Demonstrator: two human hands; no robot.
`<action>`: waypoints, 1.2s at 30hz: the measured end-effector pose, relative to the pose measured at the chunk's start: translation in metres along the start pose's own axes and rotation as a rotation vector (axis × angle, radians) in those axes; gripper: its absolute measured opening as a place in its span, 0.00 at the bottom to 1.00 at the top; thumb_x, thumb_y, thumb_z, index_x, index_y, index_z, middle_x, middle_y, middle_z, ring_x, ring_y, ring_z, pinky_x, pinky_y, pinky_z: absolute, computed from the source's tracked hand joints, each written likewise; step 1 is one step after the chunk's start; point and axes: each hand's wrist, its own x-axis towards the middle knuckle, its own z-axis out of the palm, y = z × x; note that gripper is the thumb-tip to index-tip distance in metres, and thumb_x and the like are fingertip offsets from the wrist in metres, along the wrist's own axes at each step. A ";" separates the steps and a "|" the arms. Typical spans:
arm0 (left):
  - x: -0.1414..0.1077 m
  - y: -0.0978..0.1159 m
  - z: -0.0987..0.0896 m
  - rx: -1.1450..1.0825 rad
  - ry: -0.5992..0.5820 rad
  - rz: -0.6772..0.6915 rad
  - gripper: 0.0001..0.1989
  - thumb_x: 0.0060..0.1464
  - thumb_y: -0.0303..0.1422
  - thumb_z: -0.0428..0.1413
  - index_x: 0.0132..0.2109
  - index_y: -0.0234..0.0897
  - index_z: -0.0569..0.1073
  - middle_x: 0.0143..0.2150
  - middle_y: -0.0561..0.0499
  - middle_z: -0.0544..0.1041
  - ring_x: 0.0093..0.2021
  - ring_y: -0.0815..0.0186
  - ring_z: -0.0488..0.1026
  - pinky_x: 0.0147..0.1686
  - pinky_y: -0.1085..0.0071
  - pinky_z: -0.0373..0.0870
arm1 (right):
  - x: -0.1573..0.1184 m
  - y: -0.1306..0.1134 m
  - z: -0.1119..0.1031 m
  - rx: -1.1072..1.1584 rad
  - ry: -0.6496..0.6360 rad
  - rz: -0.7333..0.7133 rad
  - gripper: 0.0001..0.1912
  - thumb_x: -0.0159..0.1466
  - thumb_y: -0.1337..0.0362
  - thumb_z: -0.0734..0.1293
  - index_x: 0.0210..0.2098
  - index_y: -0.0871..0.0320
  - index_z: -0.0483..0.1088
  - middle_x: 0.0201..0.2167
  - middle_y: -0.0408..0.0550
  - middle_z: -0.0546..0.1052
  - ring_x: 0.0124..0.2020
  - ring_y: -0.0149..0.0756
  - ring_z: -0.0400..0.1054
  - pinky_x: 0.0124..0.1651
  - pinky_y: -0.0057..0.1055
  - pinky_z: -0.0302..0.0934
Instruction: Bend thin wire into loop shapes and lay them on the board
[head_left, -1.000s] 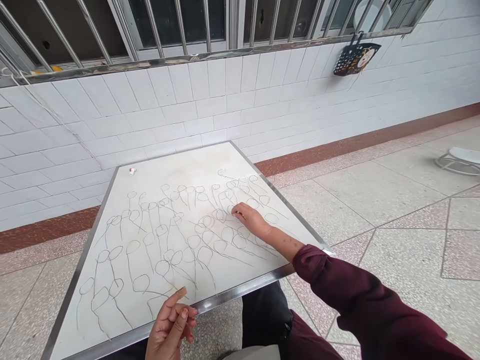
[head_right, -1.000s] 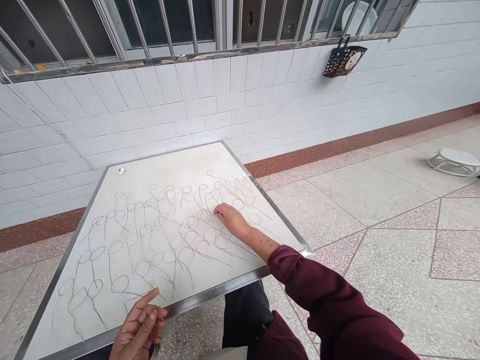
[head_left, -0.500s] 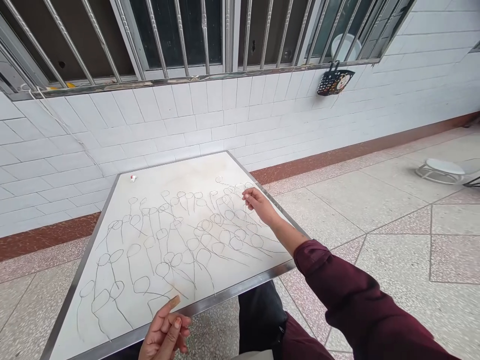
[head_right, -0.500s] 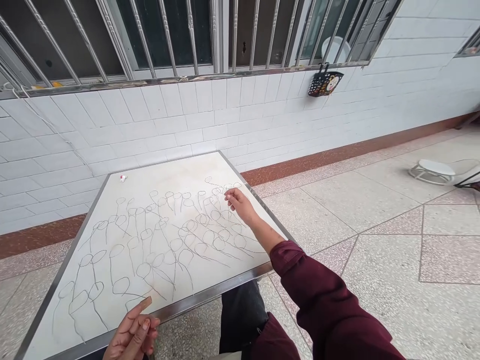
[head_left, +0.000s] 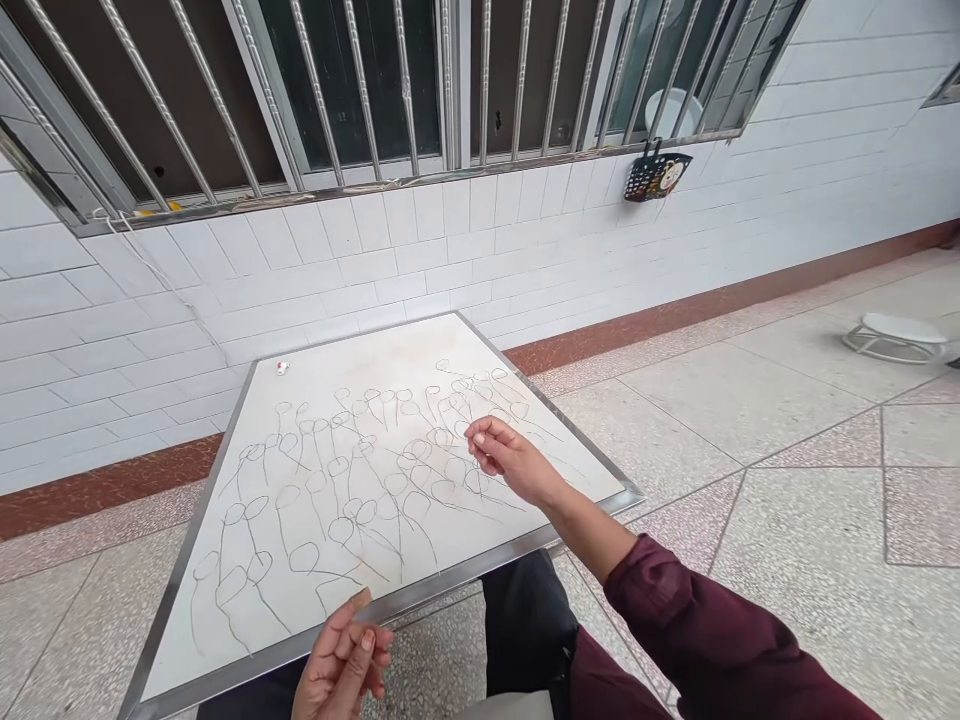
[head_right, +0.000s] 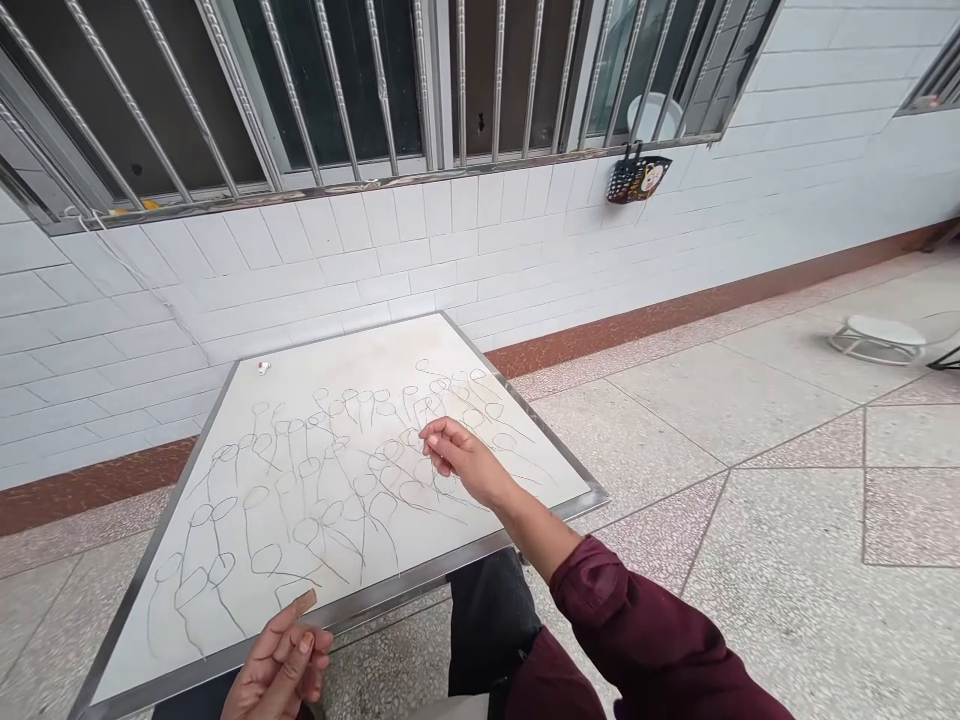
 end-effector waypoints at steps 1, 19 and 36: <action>-0.003 0.002 0.000 0.020 0.003 0.032 0.33 0.40 0.48 0.65 0.52 0.37 0.73 0.33 0.47 0.77 0.30 0.64 0.69 0.24 0.72 0.63 | -0.009 0.000 0.007 0.004 -0.035 0.012 0.11 0.62 0.54 0.65 0.39 0.55 0.68 0.29 0.41 0.67 0.23 0.26 0.55 0.26 0.26 0.50; -0.002 0.039 0.029 0.295 -0.287 0.340 0.23 0.60 0.41 0.51 0.60 0.40 0.67 0.50 0.43 0.77 0.46 0.59 0.74 0.44 0.65 0.69 | -0.078 0.021 0.077 0.128 -0.381 0.287 0.13 0.64 0.54 0.64 0.38 0.57 0.70 0.23 0.39 0.62 0.22 0.26 0.51 0.24 0.25 0.43; -0.010 0.027 0.020 0.130 -0.215 0.306 0.18 0.52 0.40 0.60 0.50 0.42 0.76 0.49 0.45 0.78 0.44 0.63 0.72 0.36 0.71 0.68 | -0.094 0.038 0.095 0.208 -0.404 0.323 0.16 0.63 0.52 0.66 0.35 0.60 0.67 0.23 0.38 0.64 0.20 0.22 0.52 0.23 0.22 0.45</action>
